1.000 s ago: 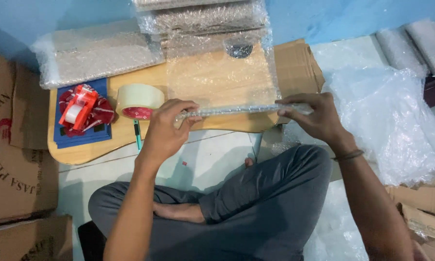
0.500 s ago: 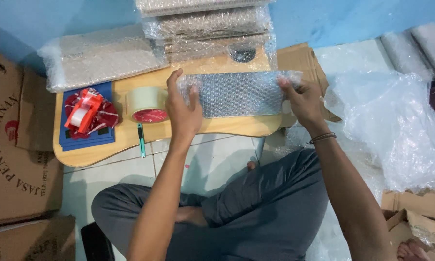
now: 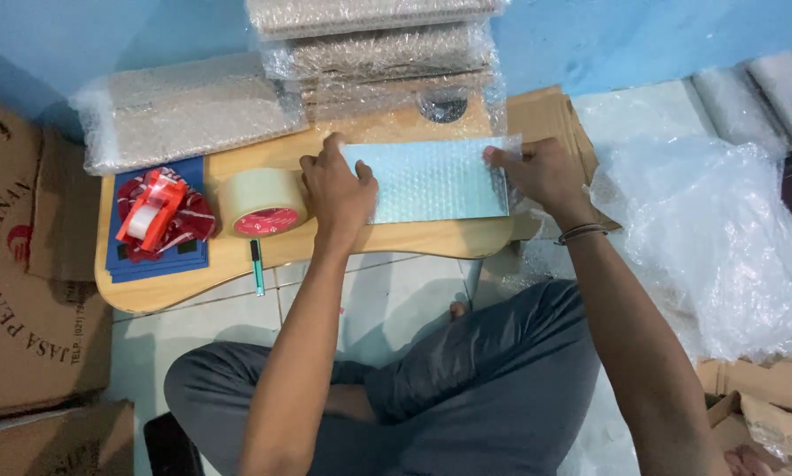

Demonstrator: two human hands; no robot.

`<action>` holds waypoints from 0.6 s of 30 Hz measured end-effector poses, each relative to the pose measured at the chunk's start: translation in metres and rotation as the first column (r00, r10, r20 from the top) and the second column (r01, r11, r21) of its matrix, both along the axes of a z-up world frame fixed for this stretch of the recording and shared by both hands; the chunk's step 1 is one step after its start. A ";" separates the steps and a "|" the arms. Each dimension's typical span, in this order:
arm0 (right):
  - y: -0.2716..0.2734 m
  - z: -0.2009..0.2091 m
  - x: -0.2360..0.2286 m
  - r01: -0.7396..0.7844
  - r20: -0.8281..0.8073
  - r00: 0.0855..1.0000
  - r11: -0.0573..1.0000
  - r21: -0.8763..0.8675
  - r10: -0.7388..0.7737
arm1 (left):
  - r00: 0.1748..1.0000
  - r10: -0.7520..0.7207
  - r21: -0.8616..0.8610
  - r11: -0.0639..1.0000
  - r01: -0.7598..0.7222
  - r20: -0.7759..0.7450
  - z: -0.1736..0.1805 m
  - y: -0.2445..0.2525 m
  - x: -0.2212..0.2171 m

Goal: The person sits on the floor and wraps a rectangular mirror in bubble wrap. They wipe the mirror surface with a cloth, place it on a sheet of bubble wrap, fold the wrap around the mirror, and secure it with tape. The wrapped mirror is then placed on a stack of similar items.

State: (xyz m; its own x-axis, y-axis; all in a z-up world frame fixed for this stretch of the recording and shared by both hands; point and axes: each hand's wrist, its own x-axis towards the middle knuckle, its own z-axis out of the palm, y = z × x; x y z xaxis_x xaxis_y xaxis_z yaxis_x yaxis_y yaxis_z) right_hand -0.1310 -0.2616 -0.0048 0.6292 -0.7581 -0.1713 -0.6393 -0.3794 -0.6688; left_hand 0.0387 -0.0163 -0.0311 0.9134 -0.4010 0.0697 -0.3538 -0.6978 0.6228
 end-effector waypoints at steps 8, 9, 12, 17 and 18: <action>-0.014 0.002 0.004 0.030 -0.048 0.998 0.995 -0.093 -0.034 | 1.000 -0.010 -0.081 0.997 0.013 0.027 -0.012 0.000 0.012; -0.010 0.013 0.003 0.021 -0.061 0.998 0.978 -0.207 -0.034 | 1.000 -0.007 -0.114 0.994 0.007 0.004 -0.012 0.000 0.012; -0.013 0.009 0.010 -0.023 -0.007 1.000 0.934 -0.357 0.022 | 1.000 -0.004 -0.165 0.986 0.000 -0.021 -0.010 0.000 0.015; -0.051 -0.041 0.049 0.025 0.215 0.977 0.997 -0.067 -0.010 | 0.999 0.023 -0.223 0.974 -0.031 -0.039 0.013 0.004 0.012; -0.056 -0.047 0.055 0.029 0.203 0.978 0.998 0.051 -0.039 | 0.999 0.036 -0.209 0.977 -0.041 -0.031 0.018 0.005 0.012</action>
